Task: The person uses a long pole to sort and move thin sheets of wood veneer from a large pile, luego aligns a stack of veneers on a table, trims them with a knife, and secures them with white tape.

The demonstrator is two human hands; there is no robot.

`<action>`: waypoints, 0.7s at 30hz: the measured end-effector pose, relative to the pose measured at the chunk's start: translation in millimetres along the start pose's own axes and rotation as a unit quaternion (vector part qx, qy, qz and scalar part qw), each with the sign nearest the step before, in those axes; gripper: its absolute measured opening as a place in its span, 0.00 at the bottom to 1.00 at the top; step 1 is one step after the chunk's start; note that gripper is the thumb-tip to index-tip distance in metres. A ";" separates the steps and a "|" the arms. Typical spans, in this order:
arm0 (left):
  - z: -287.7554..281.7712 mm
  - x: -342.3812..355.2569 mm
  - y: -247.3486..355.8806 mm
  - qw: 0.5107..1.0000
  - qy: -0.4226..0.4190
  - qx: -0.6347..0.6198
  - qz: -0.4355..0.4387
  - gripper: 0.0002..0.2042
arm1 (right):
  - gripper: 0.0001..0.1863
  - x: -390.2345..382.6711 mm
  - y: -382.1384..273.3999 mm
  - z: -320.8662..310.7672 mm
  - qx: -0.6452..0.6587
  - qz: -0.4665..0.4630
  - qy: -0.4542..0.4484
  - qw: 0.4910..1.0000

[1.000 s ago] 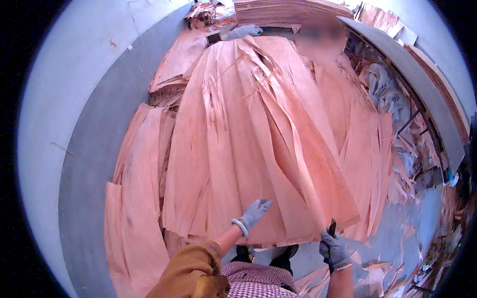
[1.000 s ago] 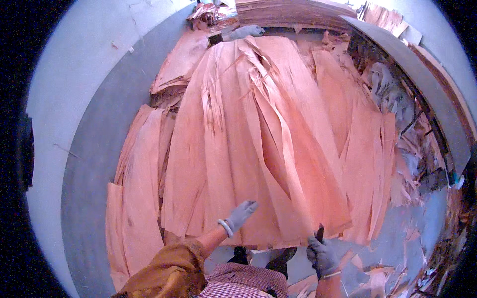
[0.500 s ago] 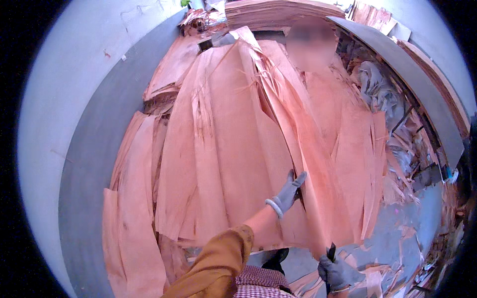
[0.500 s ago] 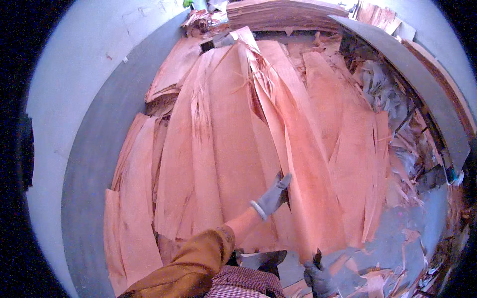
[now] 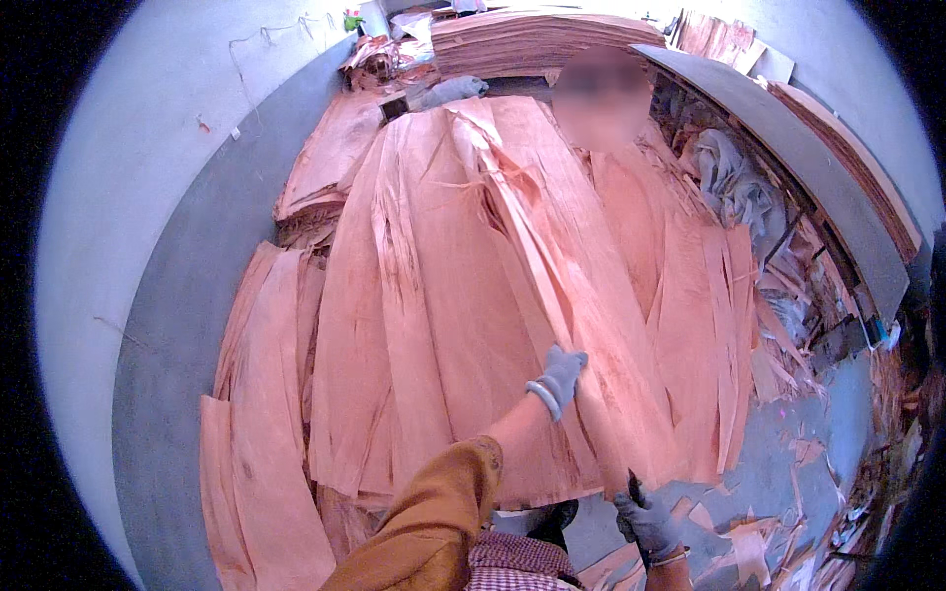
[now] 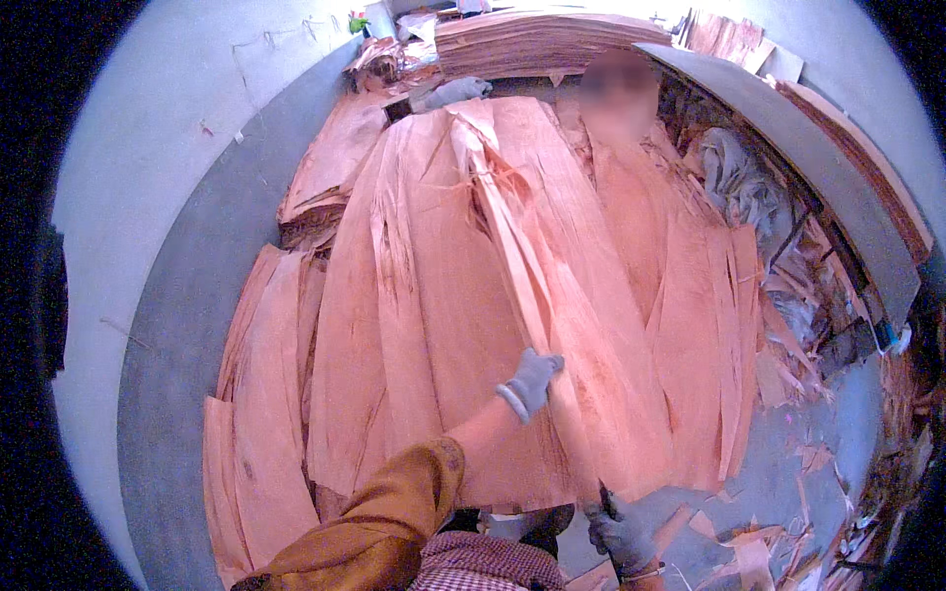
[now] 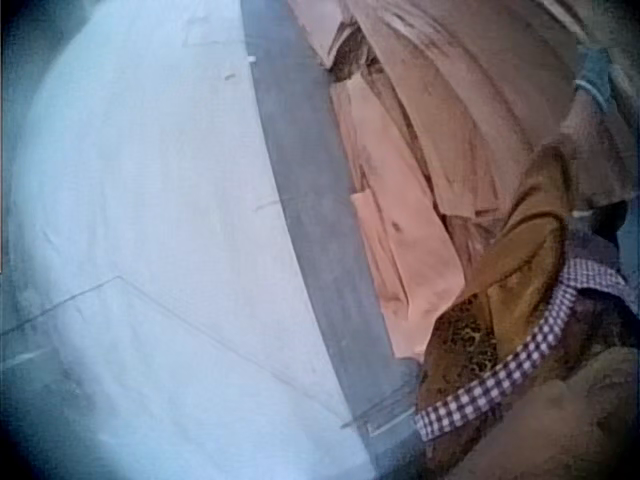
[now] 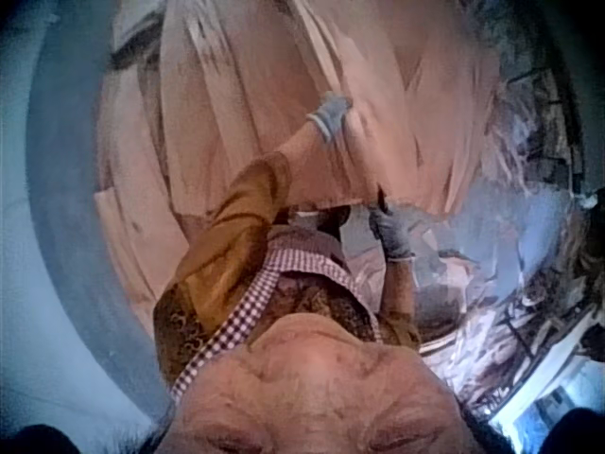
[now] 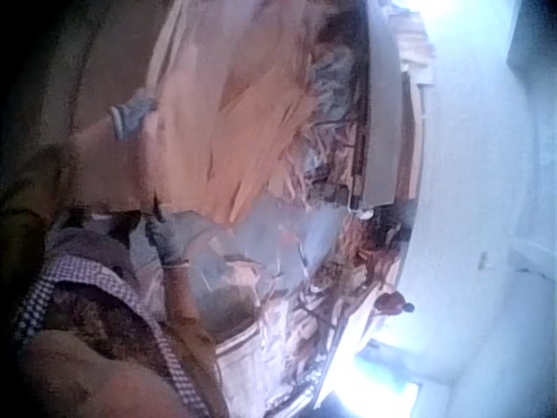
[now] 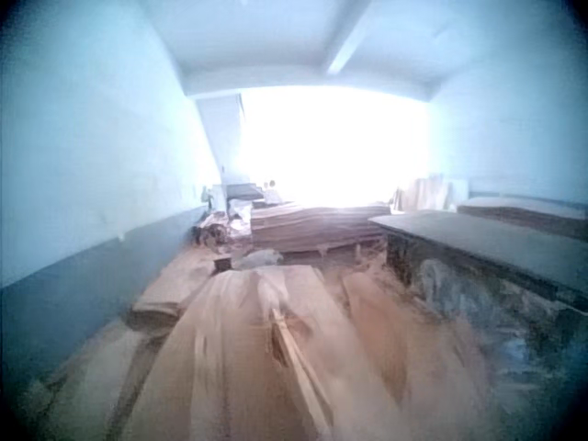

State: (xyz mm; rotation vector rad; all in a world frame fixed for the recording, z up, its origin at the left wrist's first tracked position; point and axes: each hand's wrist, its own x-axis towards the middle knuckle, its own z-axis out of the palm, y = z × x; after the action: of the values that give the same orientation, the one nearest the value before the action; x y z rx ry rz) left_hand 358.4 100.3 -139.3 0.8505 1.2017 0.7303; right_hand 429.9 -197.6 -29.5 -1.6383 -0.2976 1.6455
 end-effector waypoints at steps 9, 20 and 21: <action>-99.1 -112.8 109.9 0.994 0.022 -0.105 0.012 0.16 | 0.12 -54.2 -26.4 89.5 -0.103 -0.034 -0.045 0.993; -147.9 -219.9 163.7 0.962 -0.073 -0.193 0.180 0.11 | 0.10 -164.2 -25.6 135.9 -0.091 -0.005 -0.040 0.995; -153.4 -225.8 167.4 0.955 -0.084 -0.197 0.206 0.10 | 0.10 -172.4 -26.8 141.8 -0.082 -0.028 -0.049 0.995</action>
State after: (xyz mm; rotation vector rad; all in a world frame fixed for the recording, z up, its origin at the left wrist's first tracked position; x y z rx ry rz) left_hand 153.9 18.2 93.1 0.8136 0.6943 1.1675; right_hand 284.9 -242.9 136.3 -1.6550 -0.5360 1.6997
